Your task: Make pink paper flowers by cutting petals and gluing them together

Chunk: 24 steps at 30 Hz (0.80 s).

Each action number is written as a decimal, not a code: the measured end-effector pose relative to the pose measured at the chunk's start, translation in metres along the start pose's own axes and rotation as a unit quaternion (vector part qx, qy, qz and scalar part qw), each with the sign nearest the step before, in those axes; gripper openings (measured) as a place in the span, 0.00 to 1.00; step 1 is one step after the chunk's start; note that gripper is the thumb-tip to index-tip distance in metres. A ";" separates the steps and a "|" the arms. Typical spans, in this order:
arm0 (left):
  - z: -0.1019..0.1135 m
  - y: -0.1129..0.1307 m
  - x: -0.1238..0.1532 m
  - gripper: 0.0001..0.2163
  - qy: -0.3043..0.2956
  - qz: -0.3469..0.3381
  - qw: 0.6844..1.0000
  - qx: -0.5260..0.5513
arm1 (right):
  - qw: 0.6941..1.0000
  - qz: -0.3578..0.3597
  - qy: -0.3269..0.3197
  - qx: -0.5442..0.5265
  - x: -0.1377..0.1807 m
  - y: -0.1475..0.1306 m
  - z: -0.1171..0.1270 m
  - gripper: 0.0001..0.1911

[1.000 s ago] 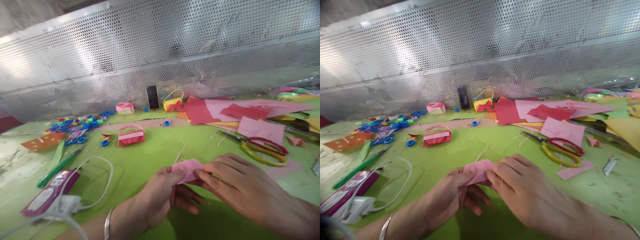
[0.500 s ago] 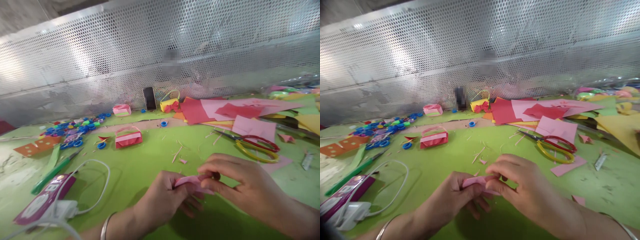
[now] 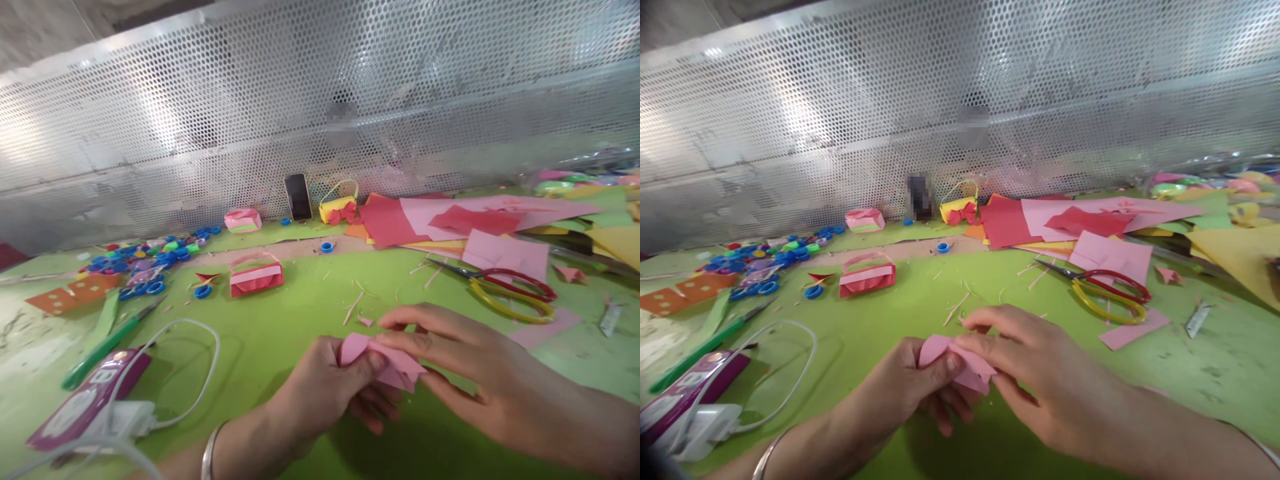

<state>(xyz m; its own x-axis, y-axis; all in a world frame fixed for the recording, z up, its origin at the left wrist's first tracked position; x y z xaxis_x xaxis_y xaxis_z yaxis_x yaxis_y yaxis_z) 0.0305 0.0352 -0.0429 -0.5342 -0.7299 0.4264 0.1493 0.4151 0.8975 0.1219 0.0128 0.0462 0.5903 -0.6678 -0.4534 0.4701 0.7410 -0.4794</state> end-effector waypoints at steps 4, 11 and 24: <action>-0.002 0.005 0.002 0.21 -0.011 -0.019 1.000 -0.015 | 0.999 -0.001 0.000 -0.032 0.000 0.002 -0.002 0.21; -0.008 0.010 0.006 0.11 -0.027 -0.001 1.000 -0.002 | 0.970 -0.195 0.019 -0.142 0.003 0.033 0.000 0.13; -0.003 0.003 0.005 0.09 0.011 0.035 0.998 -0.045 | 0.881 -0.324 -0.024 -0.344 0.009 0.049 -0.025 0.13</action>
<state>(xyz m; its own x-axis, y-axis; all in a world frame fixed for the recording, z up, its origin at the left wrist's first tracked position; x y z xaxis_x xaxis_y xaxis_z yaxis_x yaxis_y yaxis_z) 0.0310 0.0312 -0.0374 -0.5023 -0.7125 0.4899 0.2606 0.4155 0.8715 0.1337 0.0414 -0.0001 0.3796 -0.9189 0.1076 0.2193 -0.0236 -0.9754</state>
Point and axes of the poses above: each hand's wrist, its own x-axis away from the middle knuckle, its own z-axis out of the back of the hand, y = z × x, the point moved 10 cm from there along -x, towards the middle knuckle, and after that the axes turned 7 degrees about -x, right-handed, at the moved point
